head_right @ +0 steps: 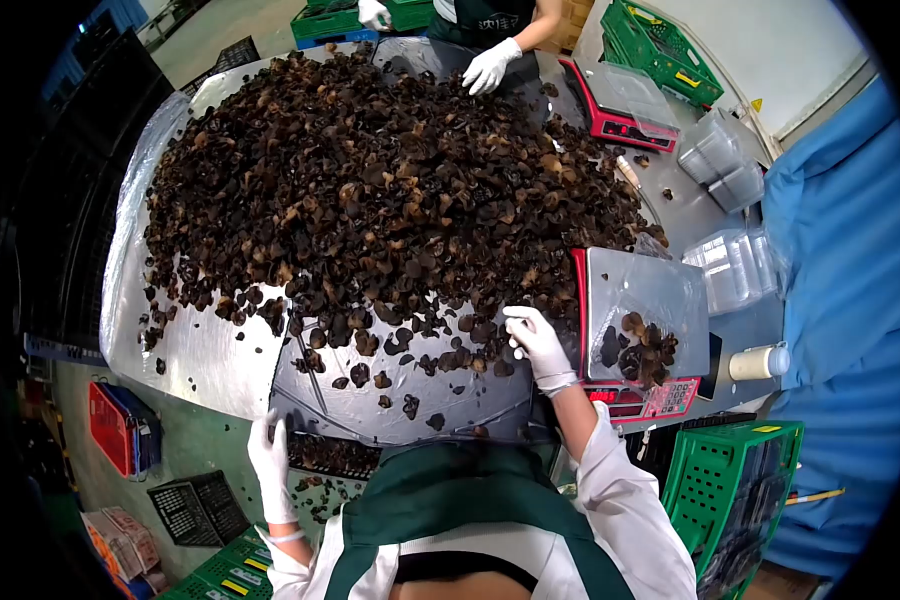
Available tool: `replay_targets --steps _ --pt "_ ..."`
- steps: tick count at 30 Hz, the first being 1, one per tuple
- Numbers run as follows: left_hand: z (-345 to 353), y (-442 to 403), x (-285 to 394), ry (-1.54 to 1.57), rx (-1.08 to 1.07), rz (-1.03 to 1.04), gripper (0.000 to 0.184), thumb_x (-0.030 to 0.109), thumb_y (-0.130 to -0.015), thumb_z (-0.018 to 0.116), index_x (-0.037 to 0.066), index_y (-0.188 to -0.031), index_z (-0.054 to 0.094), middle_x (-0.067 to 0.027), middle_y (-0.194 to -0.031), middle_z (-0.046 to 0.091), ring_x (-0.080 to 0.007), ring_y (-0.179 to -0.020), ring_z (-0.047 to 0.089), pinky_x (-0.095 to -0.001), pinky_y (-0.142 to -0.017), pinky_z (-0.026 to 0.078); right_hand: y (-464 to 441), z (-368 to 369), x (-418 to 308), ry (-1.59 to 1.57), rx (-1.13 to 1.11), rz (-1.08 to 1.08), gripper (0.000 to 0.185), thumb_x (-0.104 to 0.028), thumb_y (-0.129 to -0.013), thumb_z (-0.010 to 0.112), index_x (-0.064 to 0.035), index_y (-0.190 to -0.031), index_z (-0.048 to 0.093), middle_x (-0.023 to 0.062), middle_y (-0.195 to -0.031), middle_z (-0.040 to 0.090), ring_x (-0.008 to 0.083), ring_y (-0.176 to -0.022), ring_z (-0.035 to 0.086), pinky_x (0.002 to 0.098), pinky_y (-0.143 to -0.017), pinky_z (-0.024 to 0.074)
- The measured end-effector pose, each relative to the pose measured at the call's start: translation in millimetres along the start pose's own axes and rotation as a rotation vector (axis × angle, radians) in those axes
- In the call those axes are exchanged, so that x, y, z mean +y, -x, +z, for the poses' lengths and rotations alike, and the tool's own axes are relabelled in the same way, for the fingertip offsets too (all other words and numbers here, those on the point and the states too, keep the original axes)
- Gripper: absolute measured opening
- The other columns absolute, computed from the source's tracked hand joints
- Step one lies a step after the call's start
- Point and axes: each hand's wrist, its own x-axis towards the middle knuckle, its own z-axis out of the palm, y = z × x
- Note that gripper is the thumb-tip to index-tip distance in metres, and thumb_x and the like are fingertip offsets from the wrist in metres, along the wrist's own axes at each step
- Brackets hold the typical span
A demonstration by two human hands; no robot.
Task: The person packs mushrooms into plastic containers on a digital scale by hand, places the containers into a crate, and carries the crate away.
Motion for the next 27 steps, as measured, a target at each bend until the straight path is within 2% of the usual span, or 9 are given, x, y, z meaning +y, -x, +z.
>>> replay_targets --steps 1,3,4,9,15,17,22,26,27 --pt "5.9 -9.1 10.0 0.049 0.008 -0.016 0.022 0.009 -0.083 0.066 0.002 -0.103 0.065 -0.0120 -0.096 0.065 -0.0265 -0.089 0.063 -0.0336 -0.080 0.050 -2.1 3.0 6.3 0.176 0.036 -0.004 0.029 -0.015 -0.088 0.064 -0.0080 -0.115 0.059 0.0000 -0.087 0.058 0.0097 -0.075 0.057 0.0237 -0.058 0.0455" --pt "29.4 -28.7 32.1 0.082 0.047 0.130 0.019 0.010 -0.082 0.068 0.003 -0.100 0.067 -0.0117 -0.089 0.065 -0.0253 -0.083 0.062 -0.0334 -0.077 0.049 -1.0 15.4 14.8 0.827 0.166 -0.717 0.034 -0.017 -0.082 0.068 -0.0076 -0.114 0.060 0.0067 -0.089 0.058 0.0218 -0.081 0.060 0.0319 -0.068 0.0488" --pt "40.6 -38.0 37.2 0.045 0.031 0.233 0.021 0.011 -0.081 0.069 0.005 -0.101 0.067 -0.0110 -0.091 0.065 -0.0260 -0.085 0.062 -0.0345 -0.079 0.049 10.0 19.2 15.0 0.906 0.149 -0.606 0.041 -0.020 -0.076 0.072 -0.0094 -0.113 0.060 0.0114 -0.091 0.057 0.0315 -0.088 0.059 0.0368 -0.078 0.0483" --pt "100.3 -77.6 78.2 0.041 0.071 0.394 0.041 0.019 -0.079 0.071 0.008 -0.117 0.062 -0.0125 -0.117 0.060 -0.0291 -0.107 0.056 -0.0368 -0.094 0.045 41.4 28.1 37.5 1.245 0.132 -0.573 0.040 -0.025 -0.073 0.074 -0.0148 -0.110 0.064 0.0071 -0.103 0.055 0.0272 -0.093 0.056 0.0372 -0.073 0.0511" --pt "153.5 -73.3 100.1 -0.076 -0.022 0.678 0.040 0.011 -0.077 0.067 0.008 -0.116 0.061 -0.0178 -0.128 0.054 -0.0367 -0.115 0.052 -0.0414 -0.093 0.047 47.6 11.8 61.0 0.943 0.153 -0.586 0.026 -0.010 -0.080 0.067 -0.0096 -0.105 0.063 0.0069 -0.103 0.059 0.0231 -0.091 0.060 0.0329 -0.072 0.0516" --pt "159.3 -53.4 97.6 0.016 -0.104 0.694 0.033 0.006 -0.078 0.063 0.008 -0.112 0.064 -0.0178 -0.123 0.057 -0.0356 -0.111 0.056 -0.0405 -0.091 0.049 51.0 5.2 55.5 0.244 0.055 0.013 0.027 -0.009 -0.085 0.064 -0.0096 -0.111 0.059 0.0044 -0.103 0.061 0.0166 -0.089 0.062 0.0275 -0.069 0.0511" --pt "142.8 -17.0 105.2 0.106 -0.371 0.749 0.040 0.006 -0.077 0.064 0.010 -0.117 0.062 -0.0145 -0.124 0.056 -0.0314 -0.109 0.056 -0.0385 -0.089 0.050 53.5 -4.6 36.8 -0.571 -0.199 0.003 0.042 -0.021 -0.092 0.059 -0.0102 -0.128 0.041 0.0123 -0.127 0.053 0.0216 -0.105 0.060 0.0279 -0.064 0.0508" --pt "143.7 -19.8 122.6 0.062 -0.289 0.694 0.051 0.005 -0.076 0.063 0.010 -0.126 0.054 -0.0141 -0.124 0.054 -0.0318 -0.107 0.055 -0.0386 -0.085 0.051 14.8 9.9 13.6 0.135 0.076 0.015 0.015 -0.019 -0.092 0.059 -0.0053 -0.096 0.062 0.0015 -0.076 0.061 0.0118 -0.077 0.059 0.0260 -0.059 0.0481" --pt "147.2 -22.8 128.3 0.061 -0.288 0.695 0.051 0.005 -0.076 0.063 0.010 -0.126 0.054 -0.0141 -0.124 0.054 -0.0318 -0.107 0.055 -0.0386 -0.085 0.051 2.4 16.5 15.0 0.494 0.142 -0.317 0.019 -0.019 -0.088 0.063 -0.0066 -0.102 0.063 0.0045 -0.082 0.061 0.0187 -0.078 0.062 0.0311 -0.063 0.0493"
